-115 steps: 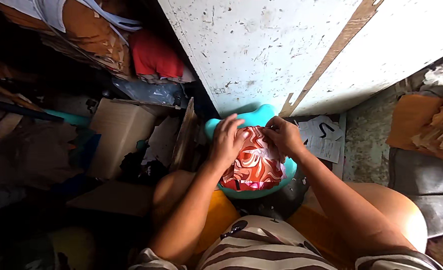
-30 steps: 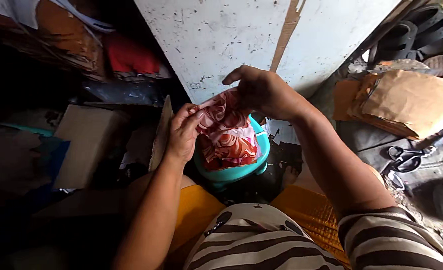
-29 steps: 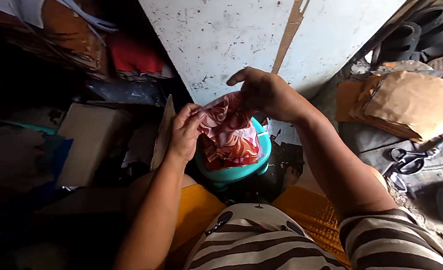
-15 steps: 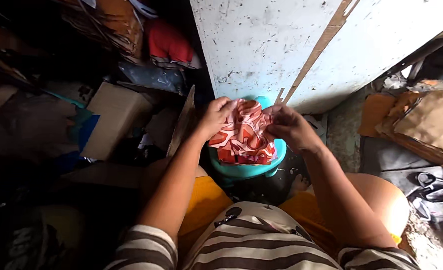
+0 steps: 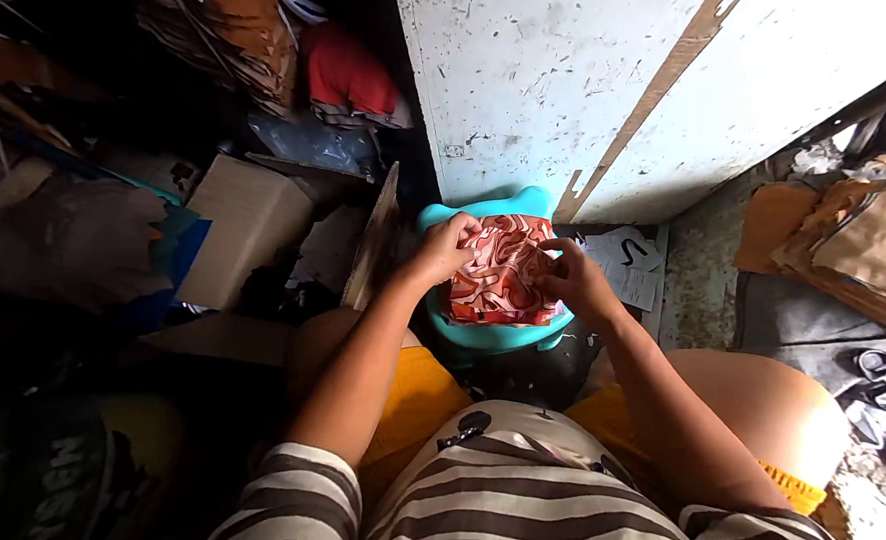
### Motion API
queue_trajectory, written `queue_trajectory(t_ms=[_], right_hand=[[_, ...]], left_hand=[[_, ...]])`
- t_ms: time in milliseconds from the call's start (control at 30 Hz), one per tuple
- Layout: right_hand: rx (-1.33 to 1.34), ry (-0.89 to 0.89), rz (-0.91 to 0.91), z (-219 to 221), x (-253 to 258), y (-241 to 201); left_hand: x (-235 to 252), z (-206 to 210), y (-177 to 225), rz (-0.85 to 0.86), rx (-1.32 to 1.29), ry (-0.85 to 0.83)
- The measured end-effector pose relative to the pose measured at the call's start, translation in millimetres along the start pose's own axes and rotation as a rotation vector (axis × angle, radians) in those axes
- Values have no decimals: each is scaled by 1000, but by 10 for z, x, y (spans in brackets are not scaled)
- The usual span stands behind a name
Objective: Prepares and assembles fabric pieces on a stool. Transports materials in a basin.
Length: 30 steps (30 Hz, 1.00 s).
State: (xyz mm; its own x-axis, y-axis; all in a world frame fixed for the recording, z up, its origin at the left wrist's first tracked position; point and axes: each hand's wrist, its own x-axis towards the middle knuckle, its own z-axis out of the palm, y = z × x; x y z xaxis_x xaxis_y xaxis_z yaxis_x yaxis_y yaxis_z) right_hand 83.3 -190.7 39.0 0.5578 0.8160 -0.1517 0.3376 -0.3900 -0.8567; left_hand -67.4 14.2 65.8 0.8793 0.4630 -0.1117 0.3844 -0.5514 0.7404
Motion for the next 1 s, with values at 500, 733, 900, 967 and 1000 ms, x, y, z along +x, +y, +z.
queue_trajectory(t_ms=[500,733,900,967,1000], right_hand=[[-10,76,37,-3,97,92],[-429,331,-305,207,225,16],[-588,227,-358,670,473,182],[-591,222,-327,714,479,244],[-585,226,-325,717,476,274]], left_hand=[[71,27,20,-36,78,114],[101,357,-98,248,199,294],[123,736,-415,220,344,243],[146,785,-491,228,338,246],[153,804,-509,241,329,253]])
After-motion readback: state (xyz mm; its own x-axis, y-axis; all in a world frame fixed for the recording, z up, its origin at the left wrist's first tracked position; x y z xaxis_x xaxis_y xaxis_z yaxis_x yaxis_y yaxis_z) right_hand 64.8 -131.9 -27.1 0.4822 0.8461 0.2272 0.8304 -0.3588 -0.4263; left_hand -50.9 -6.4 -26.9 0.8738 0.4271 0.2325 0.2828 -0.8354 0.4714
